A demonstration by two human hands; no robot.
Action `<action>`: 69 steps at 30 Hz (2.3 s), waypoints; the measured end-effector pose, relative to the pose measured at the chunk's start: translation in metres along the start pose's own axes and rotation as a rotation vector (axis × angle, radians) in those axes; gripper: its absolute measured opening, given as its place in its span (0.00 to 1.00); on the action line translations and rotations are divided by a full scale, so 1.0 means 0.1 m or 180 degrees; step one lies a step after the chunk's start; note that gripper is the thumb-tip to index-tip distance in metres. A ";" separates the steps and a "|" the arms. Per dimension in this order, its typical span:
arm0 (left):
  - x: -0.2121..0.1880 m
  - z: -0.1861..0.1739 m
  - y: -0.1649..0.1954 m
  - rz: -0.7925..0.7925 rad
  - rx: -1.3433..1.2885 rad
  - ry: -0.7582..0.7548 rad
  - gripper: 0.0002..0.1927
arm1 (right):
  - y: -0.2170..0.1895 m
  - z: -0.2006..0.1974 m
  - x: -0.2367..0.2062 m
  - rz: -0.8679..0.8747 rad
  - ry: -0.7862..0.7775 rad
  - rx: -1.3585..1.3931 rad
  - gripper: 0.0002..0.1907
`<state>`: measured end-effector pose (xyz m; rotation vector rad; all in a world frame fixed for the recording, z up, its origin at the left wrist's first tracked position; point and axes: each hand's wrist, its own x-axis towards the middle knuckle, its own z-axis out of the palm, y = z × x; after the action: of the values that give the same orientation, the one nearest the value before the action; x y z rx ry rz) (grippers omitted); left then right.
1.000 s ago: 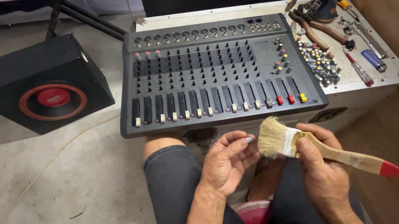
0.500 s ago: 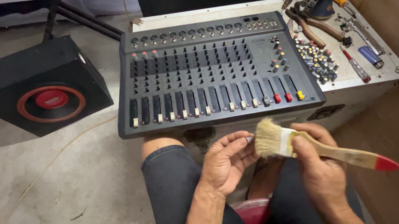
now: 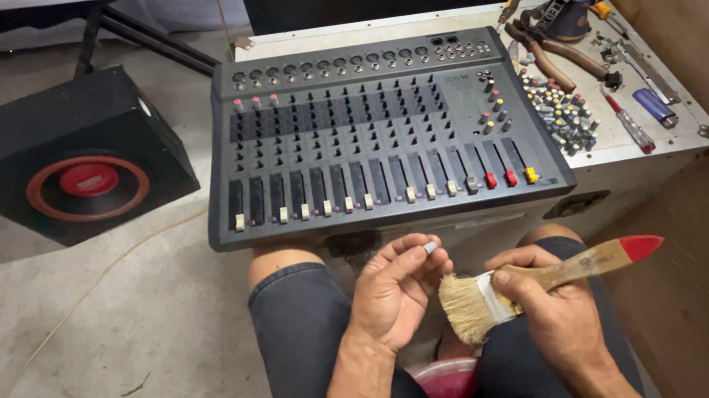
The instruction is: The person first touches the knobs and faders of an audio mixer, then holds a small white knob in one hand and brushes it repeatedly with a wide paintbrush, working at lap level in front of the mixer.
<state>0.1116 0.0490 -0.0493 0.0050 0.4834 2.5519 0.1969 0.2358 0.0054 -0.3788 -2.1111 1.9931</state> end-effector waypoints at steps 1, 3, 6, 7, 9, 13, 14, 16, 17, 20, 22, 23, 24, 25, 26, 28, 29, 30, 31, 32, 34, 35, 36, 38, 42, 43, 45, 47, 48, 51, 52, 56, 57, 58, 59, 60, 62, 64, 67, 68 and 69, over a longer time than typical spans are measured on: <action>-0.01 0.00 0.00 0.0018 0.0003 0.0023 0.06 | -0.01 0.00 0.00 -0.0019 0.0010 -0.0045 0.09; 0.00 0.00 0.01 0.0051 0.0012 0.0040 0.07 | -0.04 -0.01 0.02 -0.0081 0.0047 -0.0140 0.10; 0.02 0.00 0.01 0.0028 -0.0035 0.0008 0.08 | -0.11 0.01 0.01 -0.0309 0.0202 0.0088 0.11; 0.01 -0.01 0.01 -0.0004 -0.0043 0.0001 0.07 | -0.12 0.02 0.00 -0.0384 0.0244 0.0355 0.11; 0.01 -0.01 -0.01 -0.0080 -0.0060 -0.0011 0.07 | -0.12 0.05 -0.04 -0.0526 0.0338 0.0890 0.13; 0.02 -0.04 -0.05 -0.0203 0.0092 -0.0099 0.07 | -0.05 0.05 -0.02 -0.0444 0.0334 0.0411 0.12; 0.03 -0.04 -0.07 -0.0194 0.0094 -0.0139 0.06 | -0.04 0.04 0.01 -0.0307 0.0146 0.0090 0.11; 0.02 -0.06 -0.07 -0.0166 0.0119 -0.0154 0.06 | 0.01 0.01 0.01 -0.0060 -0.0027 -0.0209 0.10; 0.01 -0.07 -0.06 -0.0149 0.0136 -0.0144 0.06 | 0.01 0.00 0.01 0.0041 -0.0004 -0.0197 0.10; -0.02 -0.08 -0.04 -0.0175 0.0108 -0.0037 0.06 | -0.01 0.00 -0.02 -0.0116 0.0283 0.0222 0.10; -0.01 -0.07 -0.04 -0.0216 0.0085 -0.0014 0.07 | -0.07 0.03 -0.03 -0.0312 0.0455 0.0643 0.11; -0.01 -0.06 -0.05 -0.0233 0.0074 -0.0020 0.07 | -0.10 0.04 -0.03 -0.0358 0.0485 0.0855 0.12; 0.00 -0.05 -0.05 -0.0248 0.0067 -0.0028 0.07 | -0.13 0.07 -0.03 -0.0407 0.0513 0.1070 0.13; 0.01 -0.04 -0.06 -0.0239 0.0049 -0.0063 0.07 | -0.15 0.08 -0.03 -0.0534 0.0429 0.0653 0.13; 0.01 -0.03 -0.07 -0.0234 0.0031 -0.0097 0.07 | -0.17 0.10 -0.03 -0.0658 0.0349 0.0238 0.12; 0.00 -0.04 -0.07 -0.0158 0.0050 -0.0140 0.07 | -0.17 0.11 -0.04 -0.0459 0.0185 -0.0266 0.11; 0.00 -0.05 -0.06 -0.0088 0.0089 -0.0159 0.08 | -0.16 0.10 -0.05 -0.0146 0.0101 -0.0352 0.11; 0.01 -0.06 -0.04 -0.0013 0.0128 -0.0187 0.08 | -0.15 0.09 -0.05 0.0156 0.0016 -0.0439 0.10; 0.01 -0.07 -0.04 -0.0019 0.0109 -0.0155 0.08 | -0.13 0.08 -0.04 0.0070 0.0068 -0.0405 0.10; 0.02 -0.07 -0.05 -0.0029 0.0086 -0.0135 0.08 | -0.11 0.06 -0.03 -0.0022 0.0127 -0.0377 0.10; 0.00 -0.09 -0.03 -0.0021 0.0096 -0.0090 0.08 | -0.06 0.05 -0.02 -0.0108 0.0173 -0.0227 0.10; 0.01 -0.08 -0.03 -0.0013 0.0113 -0.0095 0.08 | -0.05 0.03 -0.02 -0.0117 0.0179 -0.0128 0.10; 0.01 -0.08 -0.03 -0.0005 0.0128 -0.0095 0.07 | -0.04 0.02 -0.02 -0.0123 0.0183 -0.0030 0.10; 0.01 -0.06 -0.03 -0.0004 0.0101 -0.0103 0.07 | -0.03 0.01 -0.02 -0.0183 0.0176 -0.0051 0.10; 0.02 -0.03 0.00 0.0036 0.0140 -0.0008 0.08 | -0.01 0.04 -0.01 -0.0180 0.0175 -0.0042 0.10; 0.02 -0.04 0.01 0.0048 0.0143 -0.0013 0.08 | -0.01 0.05 -0.02 -0.0171 0.0165 -0.0009 0.10; 0.02 -0.04 0.01 0.0068 0.0150 -0.0026 0.08 | 0.00 0.06 -0.02 -0.0155 0.0148 0.0058 0.10; 0.02 -0.06 0.01 0.0063 0.0121 0.0083 0.08 | 0.01 0.07 -0.01 -0.0128 0.0118 0.0090 0.10; 0.03 -0.06 0.01 0.0057 0.0103 0.0129 0.08 | 0.02 0.07 0.00 -0.0120 0.0109 0.0100 0.10; 0.04 -0.06 0.01 0.0080 0.0029 0.0015 0.08 | 0.04 0.08 0.01 -0.0098 0.0130 0.0183 0.11; 0.03 -0.06 0.02 0.0094 0.0028 0.0002 0.08 | 0.05 0.08 0.01 -0.0064 0.0143 0.0023 0.11; -0.02 -0.07 0.07 0.0130 -0.0028 -0.0012 0.08 | 0.10 0.07 0.04 -0.0021 0.0081 -0.0091 0.12; -0.03 -0.08 0.09 0.0120 -0.0067 -0.0020 0.08 | 0.12 0.09 0.05 -0.0033 0.0054 0.0000 0.12; -0.06 -0.09 0.11 0.0147 -0.0064 0.0045 0.07 | 0.14 0.11 0.05 0.0002 0.0028 0.0197 0.13; -0.09 -0.11 0.13 0.0172 -0.0061 0.0109 0.06 | 0.15 0.13 0.05 0.0040 0.0004 0.0393 0.14; -0.11 -0.13 0.15 0.0192 -0.0060 0.0172 0.06 | 0.15 0.16 0.06 0.0079 -0.0015 0.0587 0.15; -0.16 -0.18 0.20 0.0223 -0.0039 0.0239 0.06 | 0.13 0.21 0.08 0.0169 -0.0079 0.0721 0.16; -0.19 -0.22 0.23 0.0240 -0.0042 0.0312 0.07 | 0.07 0.25 0.08 0.0385 -0.0113 0.0948 0.18; -0.21 -0.28 0.21 0.0243 -0.0054 0.0410 0.07 | -0.03 0.33 0.06 0.0719 -0.0149 0.1337 0.19; -0.20 -0.29 0.20 0.0248 -0.0038 0.0421 0.07 | -0.06 0.35 0.06 0.0705 -0.0186 0.1404 0.19; -0.20 -0.30 0.19 0.0253 -0.0023 0.0430 0.07 | -0.08 0.36 0.06 0.0688 -0.0223 0.1471 0.20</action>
<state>0.1162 0.0141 -0.0689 -0.1546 0.5351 2.6433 0.1789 0.2039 0.0113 -0.4709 -1.6242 2.5632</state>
